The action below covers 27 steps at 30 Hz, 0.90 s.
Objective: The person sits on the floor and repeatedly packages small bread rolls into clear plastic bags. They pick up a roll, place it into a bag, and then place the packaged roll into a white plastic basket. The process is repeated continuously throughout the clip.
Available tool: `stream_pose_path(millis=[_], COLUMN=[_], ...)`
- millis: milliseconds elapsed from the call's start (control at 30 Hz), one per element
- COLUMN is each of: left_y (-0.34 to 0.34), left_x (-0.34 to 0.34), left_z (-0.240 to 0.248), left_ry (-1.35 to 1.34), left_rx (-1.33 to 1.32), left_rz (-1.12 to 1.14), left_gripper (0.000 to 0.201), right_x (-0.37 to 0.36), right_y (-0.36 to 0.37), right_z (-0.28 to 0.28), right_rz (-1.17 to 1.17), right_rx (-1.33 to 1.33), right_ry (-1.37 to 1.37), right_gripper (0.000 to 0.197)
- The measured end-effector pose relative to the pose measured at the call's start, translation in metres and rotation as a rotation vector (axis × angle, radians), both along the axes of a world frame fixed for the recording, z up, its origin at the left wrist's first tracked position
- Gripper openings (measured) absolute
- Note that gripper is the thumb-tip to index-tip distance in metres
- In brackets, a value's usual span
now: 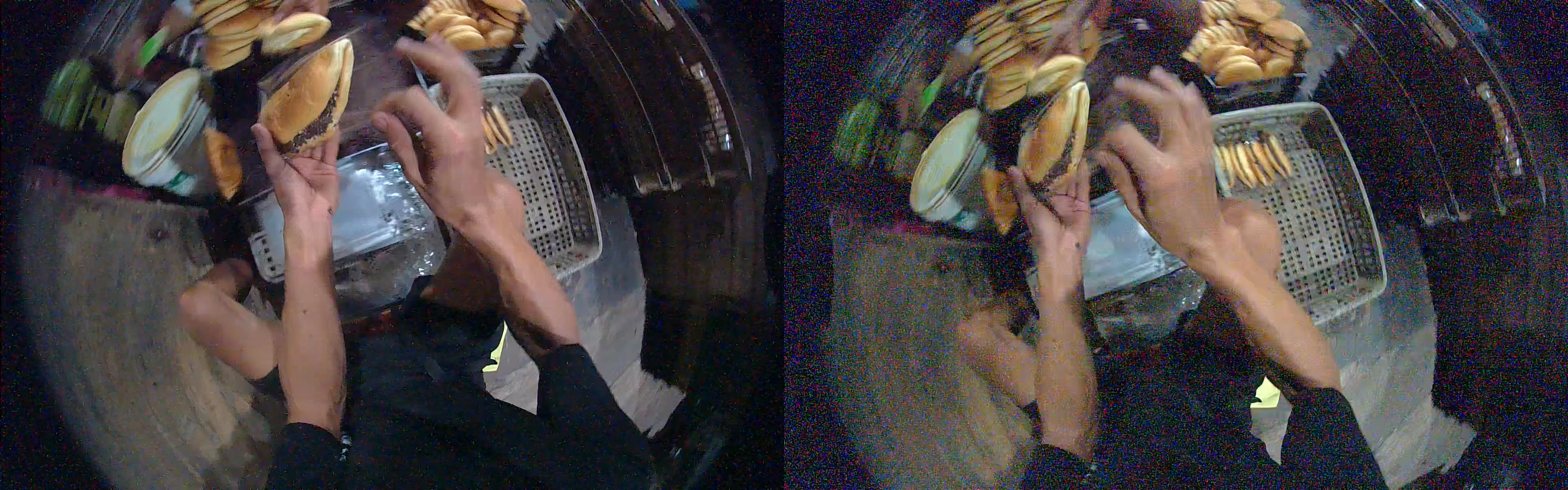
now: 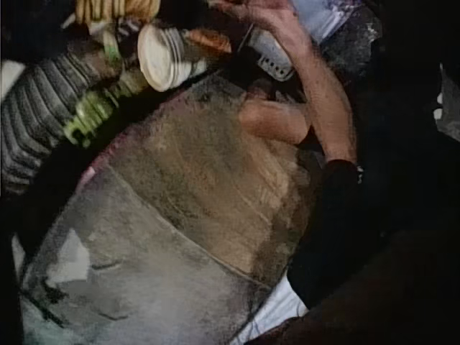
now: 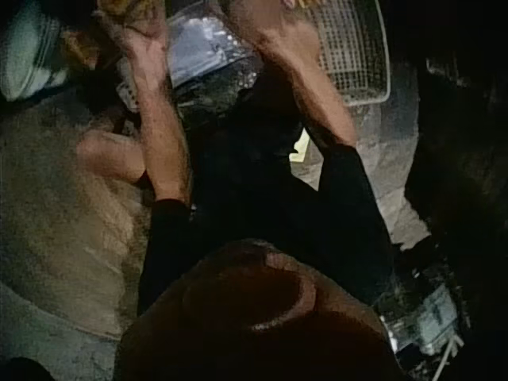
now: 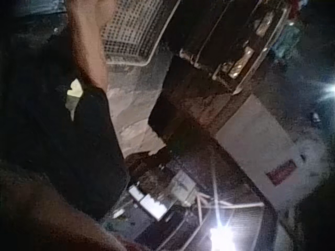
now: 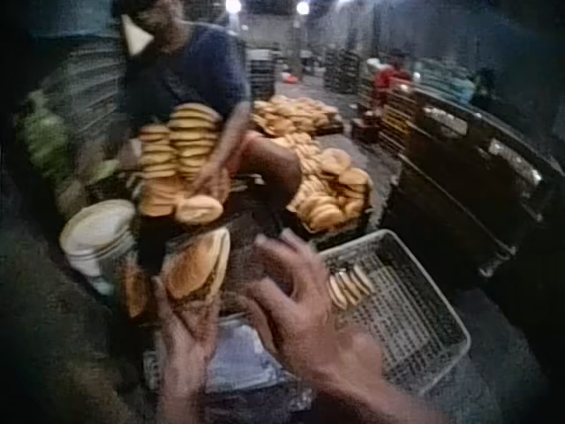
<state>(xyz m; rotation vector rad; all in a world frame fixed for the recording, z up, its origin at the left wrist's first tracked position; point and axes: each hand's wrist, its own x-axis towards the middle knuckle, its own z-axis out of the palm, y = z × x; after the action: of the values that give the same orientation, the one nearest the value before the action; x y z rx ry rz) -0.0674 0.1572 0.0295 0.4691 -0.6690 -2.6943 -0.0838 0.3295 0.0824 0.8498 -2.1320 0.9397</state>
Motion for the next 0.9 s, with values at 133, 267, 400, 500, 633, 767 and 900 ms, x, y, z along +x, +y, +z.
stream_pose_path(millis=[133, 267, 400, 500, 633, 767, 900], left_y=[0.057, 0.084, -0.015, -0.028, -0.037, -0.018, 0.042], left_x=[-0.050, -0.056, 0.034, 0.047, 0.046, 0.053, 0.036], left_z=[-0.011, -0.035, -0.084, -0.082, -0.091, -0.062, -0.042], left_ry=[-0.140, -0.106, -0.431, -0.759, -0.663, -0.613, -0.069], left_rx=[-0.562, -1.249, -2.063, -2.107, -2.082, -1.682, -1.876], left_rz=[-0.183, -0.564, -1.224, -1.343, -1.266, -1.153, -0.528], left_gripper=[0.058, 0.045, 0.054, 0.054, 0.048, 0.038, 0.027], right_x=[-0.021, -0.097, -0.134, -0.178, -0.232, -0.194, -0.058], right_y=[0.036, 0.132, 0.243, 0.278, 0.292, 0.169, 0.072], right_z=[-0.002, -0.123, -0.264, -0.323, -0.334, -0.188, -0.058], right_rz=[-0.216, -0.336, -0.875, -0.852, -0.665, 0.095, 0.647], right_rx=[0.427, -0.001, 0.203, 0.345, 0.190, 0.007, 0.531], right_ry=[-0.039, -0.840, -0.940, -0.854, -1.098, -0.935, -0.857], right_gripper=[0.067, 0.063, 0.056, 0.067, 0.068, 0.060, 0.032])
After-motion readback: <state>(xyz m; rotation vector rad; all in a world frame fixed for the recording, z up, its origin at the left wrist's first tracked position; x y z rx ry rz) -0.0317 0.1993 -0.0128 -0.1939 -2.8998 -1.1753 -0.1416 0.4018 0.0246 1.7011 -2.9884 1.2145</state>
